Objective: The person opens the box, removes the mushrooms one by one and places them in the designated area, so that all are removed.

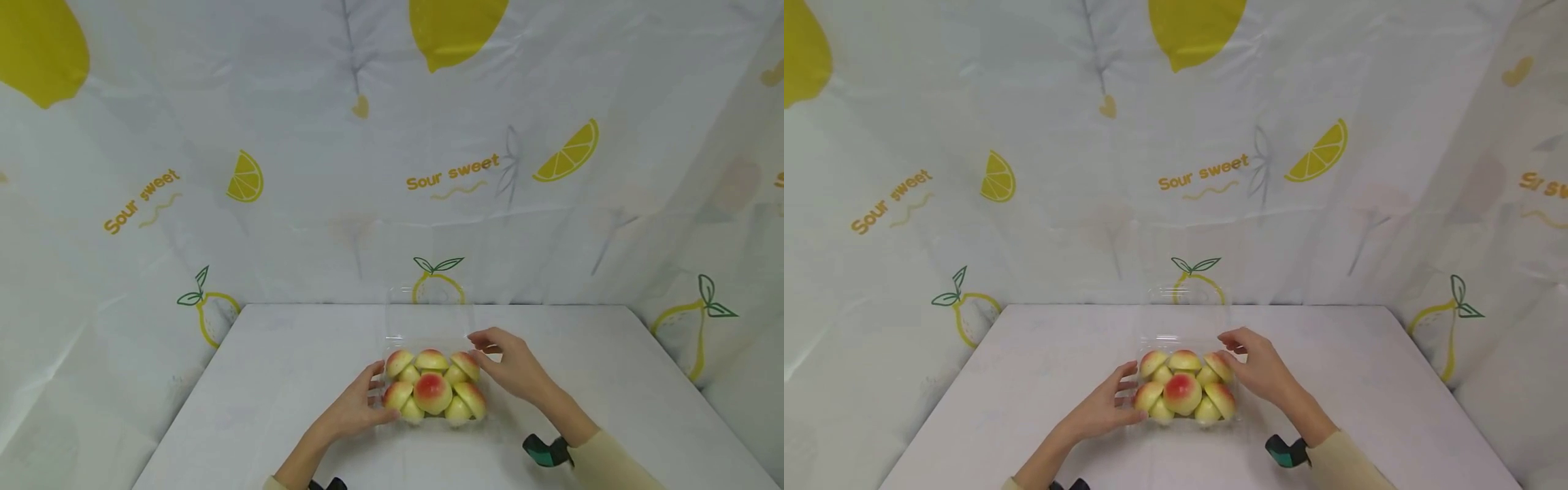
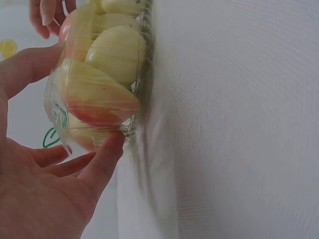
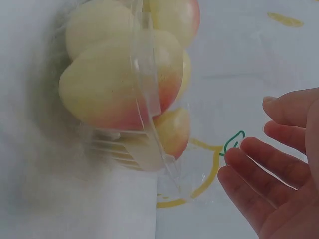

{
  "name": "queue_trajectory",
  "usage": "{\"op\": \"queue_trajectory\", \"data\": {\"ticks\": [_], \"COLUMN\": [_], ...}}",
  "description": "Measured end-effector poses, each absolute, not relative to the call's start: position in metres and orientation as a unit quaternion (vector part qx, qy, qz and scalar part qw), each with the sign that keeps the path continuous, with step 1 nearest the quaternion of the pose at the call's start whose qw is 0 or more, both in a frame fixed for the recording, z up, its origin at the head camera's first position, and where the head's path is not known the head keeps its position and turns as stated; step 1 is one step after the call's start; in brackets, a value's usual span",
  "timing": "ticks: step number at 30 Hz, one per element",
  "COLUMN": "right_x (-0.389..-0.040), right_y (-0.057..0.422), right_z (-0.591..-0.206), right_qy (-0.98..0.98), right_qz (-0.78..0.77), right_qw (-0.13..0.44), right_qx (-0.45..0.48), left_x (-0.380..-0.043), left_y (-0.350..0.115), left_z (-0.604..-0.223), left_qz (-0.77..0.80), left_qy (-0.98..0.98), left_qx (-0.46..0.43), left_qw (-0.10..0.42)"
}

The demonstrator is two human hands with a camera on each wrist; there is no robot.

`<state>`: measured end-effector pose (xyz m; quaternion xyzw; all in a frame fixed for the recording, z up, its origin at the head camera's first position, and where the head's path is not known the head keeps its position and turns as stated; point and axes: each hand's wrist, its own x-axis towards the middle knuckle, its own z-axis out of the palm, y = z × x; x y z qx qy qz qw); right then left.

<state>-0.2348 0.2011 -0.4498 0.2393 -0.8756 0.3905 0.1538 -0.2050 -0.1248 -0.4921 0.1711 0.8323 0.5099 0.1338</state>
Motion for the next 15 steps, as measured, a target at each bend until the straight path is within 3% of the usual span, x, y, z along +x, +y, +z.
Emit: {"op": "queue_trajectory", "data": {"ticks": [7,15], "right_x": [-0.225,-0.215], "right_y": [0.193,0.185], "right_z": [-0.447,-0.448], "right_qy": [-0.871,-0.862], "right_qz": [0.356,0.366], "right_qw": [0.163,0.108], "right_qx": [0.297,0.333], "left_x": [-0.206,-0.204], "left_y": [-0.125,-0.124], "left_z": [-0.492,-0.489], "left_qz": [0.507,0.511], "left_qy": [0.834,0.832], "left_qx": [0.171,0.171], "left_qw": [0.135,0.134]}}
